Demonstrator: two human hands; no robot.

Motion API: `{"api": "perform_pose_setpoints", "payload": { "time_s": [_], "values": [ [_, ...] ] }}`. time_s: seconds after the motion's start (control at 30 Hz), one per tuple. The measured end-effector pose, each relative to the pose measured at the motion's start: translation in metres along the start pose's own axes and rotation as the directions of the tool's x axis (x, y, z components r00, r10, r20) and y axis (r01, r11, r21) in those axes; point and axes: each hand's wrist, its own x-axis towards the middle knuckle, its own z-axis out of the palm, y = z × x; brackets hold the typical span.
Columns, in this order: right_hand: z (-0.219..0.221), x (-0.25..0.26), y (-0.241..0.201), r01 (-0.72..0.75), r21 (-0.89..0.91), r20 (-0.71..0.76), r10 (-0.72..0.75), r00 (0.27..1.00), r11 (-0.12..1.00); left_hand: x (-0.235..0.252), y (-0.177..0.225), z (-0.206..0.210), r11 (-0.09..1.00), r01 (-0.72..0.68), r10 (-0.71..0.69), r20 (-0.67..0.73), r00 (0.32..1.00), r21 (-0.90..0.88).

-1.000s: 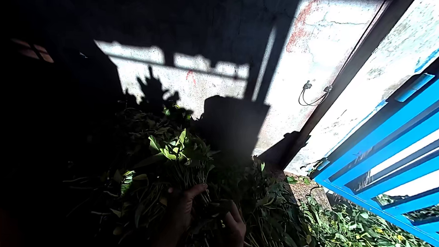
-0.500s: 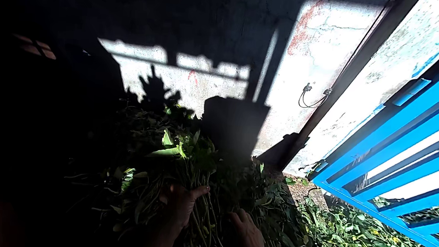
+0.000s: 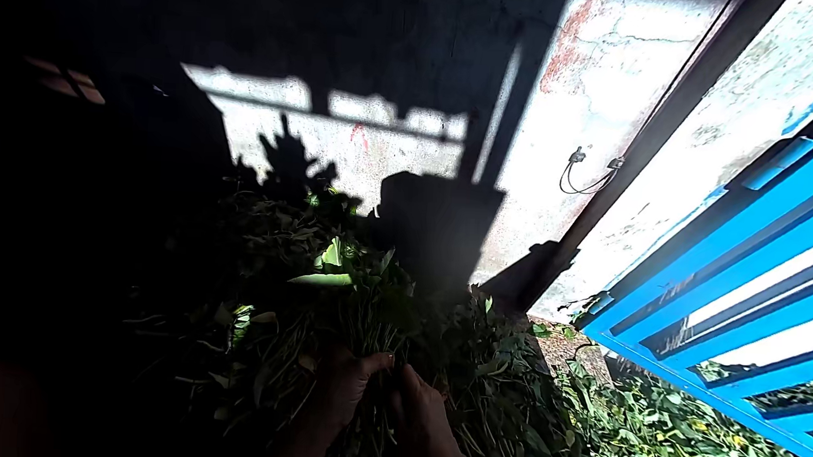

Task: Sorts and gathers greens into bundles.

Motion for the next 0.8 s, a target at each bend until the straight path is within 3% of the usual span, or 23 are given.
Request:
{"api": "perform_pose_setpoints", "payload": {
  "time_s": [0.1,0.2,0.23,0.3,0.33,0.37,0.43,0.5,0.63,0.8],
  "values": [
    [-0.002,-0.009,0.026,0.149,-0.121,0.003,-0.150,0.989,0.981,0.007,0.015,-0.007,0.988,-0.114,0.087,-0.231,0.969,-0.106],
    [0.001,-0.028,0.081,0.221,-0.374,-0.082,-0.269,0.960,0.901,0.015,0.034,-0.022,0.976,-0.211,0.164,-0.453,0.876,-0.055],
    [0.005,-0.038,0.102,0.152,-0.437,-0.094,-0.214,0.972,0.887,0.016,0.039,-0.026,0.963,-0.268,0.221,-0.507,0.833,-0.021],
    [0.013,-0.057,0.139,-0.108,-0.466,0.030,0.138,0.990,0.878,0.020,0.049,-0.036,0.912,-0.408,0.356,-0.568,0.742,0.038],
    [0.017,-0.062,0.153,-0.247,-0.434,0.163,0.345,0.924,0.866,0.024,0.052,-0.041,0.891,-0.453,0.389,-0.594,0.705,0.045],
    [0.024,-0.064,0.166,-0.347,-0.374,0.284,0.462,0.840,0.860,0.026,0.054,-0.045,0.887,-0.461,0.388,-0.605,0.695,0.038],
    [0.047,-0.064,0.186,-0.487,-0.183,0.436,0.515,0.738,0.854,0.027,0.052,-0.049,0.924,-0.382,0.292,-0.579,0.761,-0.035],
    [0.077,-0.058,0.200,-0.636,-0.044,0.519,0.561,0.644,0.771,0.027,0.046,-0.044,0.964,-0.241,0.144,-0.537,0.831,-0.114],
    [0.124,-0.044,0.221,-0.802,-0.202,0.528,0.752,0.394,0.562,0.024,0.036,-0.031,0.979,-0.138,0.057,-0.439,0.897,-0.153],
    [0.140,-0.049,0.229,-0.803,-0.297,0.470,0.811,0.348,0.516,0.025,0.032,-0.024,0.977,-0.163,0.090,-0.419,0.904,-0.141]
  ]
}}
